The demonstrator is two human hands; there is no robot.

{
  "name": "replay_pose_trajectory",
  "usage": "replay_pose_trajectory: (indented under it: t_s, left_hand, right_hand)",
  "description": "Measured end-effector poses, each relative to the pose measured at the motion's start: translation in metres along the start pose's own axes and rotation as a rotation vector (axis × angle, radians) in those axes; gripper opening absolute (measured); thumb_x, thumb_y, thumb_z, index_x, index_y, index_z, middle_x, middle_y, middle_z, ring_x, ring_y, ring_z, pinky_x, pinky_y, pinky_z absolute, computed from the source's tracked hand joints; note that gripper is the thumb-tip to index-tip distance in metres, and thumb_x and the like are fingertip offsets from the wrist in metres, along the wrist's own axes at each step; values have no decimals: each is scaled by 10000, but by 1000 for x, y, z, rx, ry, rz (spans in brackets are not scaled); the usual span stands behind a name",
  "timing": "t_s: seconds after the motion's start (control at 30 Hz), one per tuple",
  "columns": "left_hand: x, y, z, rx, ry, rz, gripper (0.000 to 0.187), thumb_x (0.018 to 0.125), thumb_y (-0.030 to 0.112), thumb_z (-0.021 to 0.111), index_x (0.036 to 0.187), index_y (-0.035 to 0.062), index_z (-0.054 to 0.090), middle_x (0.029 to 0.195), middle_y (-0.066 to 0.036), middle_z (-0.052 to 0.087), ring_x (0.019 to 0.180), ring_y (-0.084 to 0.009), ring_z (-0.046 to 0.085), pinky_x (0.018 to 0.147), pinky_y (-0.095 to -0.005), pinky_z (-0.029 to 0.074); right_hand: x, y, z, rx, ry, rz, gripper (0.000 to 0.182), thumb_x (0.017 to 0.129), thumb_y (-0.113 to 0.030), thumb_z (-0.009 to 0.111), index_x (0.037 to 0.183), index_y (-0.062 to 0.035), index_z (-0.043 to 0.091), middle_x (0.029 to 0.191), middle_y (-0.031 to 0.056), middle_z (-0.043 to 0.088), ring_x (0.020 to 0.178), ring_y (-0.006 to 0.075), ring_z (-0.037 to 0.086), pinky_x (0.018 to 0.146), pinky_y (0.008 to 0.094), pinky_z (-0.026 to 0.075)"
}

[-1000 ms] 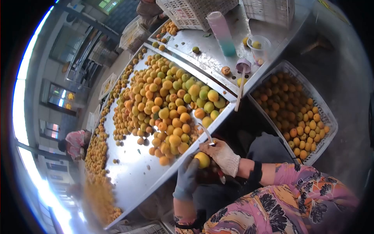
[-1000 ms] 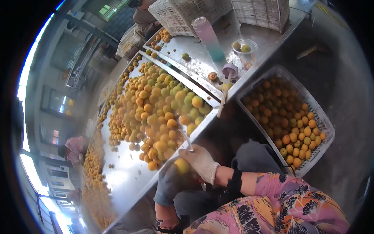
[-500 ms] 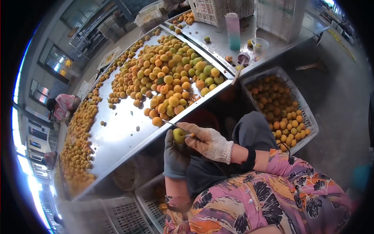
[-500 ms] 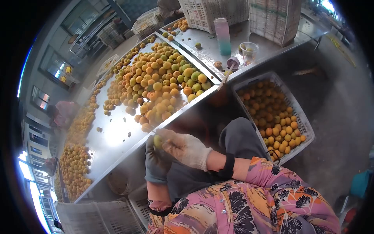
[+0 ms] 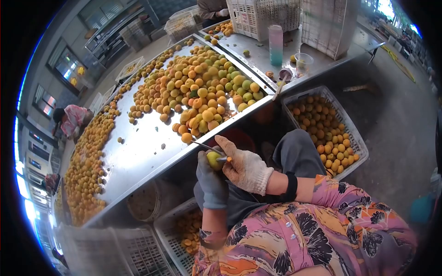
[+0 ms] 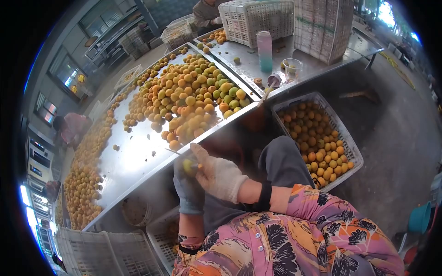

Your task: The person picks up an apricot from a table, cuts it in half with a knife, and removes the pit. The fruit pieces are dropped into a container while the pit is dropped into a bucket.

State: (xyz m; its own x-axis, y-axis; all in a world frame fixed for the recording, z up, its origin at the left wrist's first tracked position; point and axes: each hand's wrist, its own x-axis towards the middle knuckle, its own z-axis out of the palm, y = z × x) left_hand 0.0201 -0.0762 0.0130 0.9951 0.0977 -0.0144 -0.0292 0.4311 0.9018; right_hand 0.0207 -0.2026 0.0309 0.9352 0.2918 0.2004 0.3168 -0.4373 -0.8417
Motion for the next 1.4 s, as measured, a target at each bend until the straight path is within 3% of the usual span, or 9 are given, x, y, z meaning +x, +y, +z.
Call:
replay_pose_trajectory:
  t_s: [0.07, 0.57, 0.8, 0.9, 0.97, 1.0, 1.1, 1.17, 1.4]
  left_hand:
    - [-2, -1, 1, 266, 115, 137, 514, 1008, 420, 366, 1060, -26, 615, 937, -85, 632, 858, -155, 608, 825, -276, 488]
    - [-11, -7, -1, 543, 124, 442, 430, 1016, 346, 352, 959, -3, 596, 846, -51, 587, 747, -129, 549, 714, -276, 466]
    - [1, -13, -7, 315, 98, 203, 304, 1000, 247, 410, 932, 9, 587, 835, -50, 596, 727, -121, 545, 685, -265, 458]
    - [6, -18, -17, 756, -128, 232, 266, 995, 227, 430, 966, 6, 576, 857, -55, 608, 788, -134, 580, 715, -266, 479]
    - [6, -31, -20, -40, -38, -48, 251, 991, 223, 444, 1011, 6, 569, 869, -76, 623, 863, -164, 611, 764, -279, 507]
    - [2, -32, -18, -39, -35, -52, 251, 991, 223, 444, 1011, 6, 569, 869, -76, 623, 863, -164, 611, 764, -279, 507]
    - [1, -25, -7, 153, -50, 220, 332, 982, 308, 461, 1063, 4, 566, 895, -96, 635, 894, -198, 625, 813, -307, 521]
    - [6, -11, -4, -379, -126, -171, 432, 968, 410, 458, 1100, 14, 567, 950, -108, 641, 886, -211, 628, 818, -330, 520]
    - [10, -11, 10, -336, 175, -138, 546, 983, 512, 369, 1164, 23, 530, 948, -88, 603, 803, -181, 571, 761, -311, 509]
  right_hand:
    - [-4, -5, -1, -153, 38, -21, 619, 889, -197, 516, 1438, -66, 260, 955, 236, 637, 827, 419, 632, 725, 496, 502]
    - [-9, -20, 2, -87, -50, 172, 555, 854, -156, 571, 1355, -62, 351, 968, 233, 639, 891, 424, 621, 769, 495, 501]
    - [-6, 8, 6, 120, -74, 181, 487, 848, -122, 533, 1314, -73, 403, 925, 212, 651, 883, 391, 640, 777, 446, 506]
    - [-6, 11, 0, 309, -70, 193, 462, 845, -109, 506, 1299, -80, 423, 859, 148, 660, 819, 322, 655, 763, 409, 509]
    - [-4, -17, -32, 564, -440, 702, 494, 850, -114, 500, 1334, -78, 407, 873, 113, 655, 824, 262, 638, 802, 375, 499]
    - [-8, -17, -33, 566, -442, 707, 494, 850, -114, 500, 1334, -78, 407, 873, 113, 655, 824, 262, 638, 802, 375, 499]
    - [-14, -9, -29, 623, -434, 696, 420, 892, -191, 497, 1267, -19, 420, 1025, 199, 657, 977, 375, 629, 859, 399, 480]
    - [-19, 7, -7, 243, -109, 189, 590, 896, -185, 537, 1427, -71, 304, 916, 164, 672, 923, 340, 652, 842, 389, 491]
    - [-22, -3, -10, 50, -112, 216, 678, 954, -391, 483, 1452, -14, 220, 982, 215, 664, 935, 423, 620, 807, 453, 492]
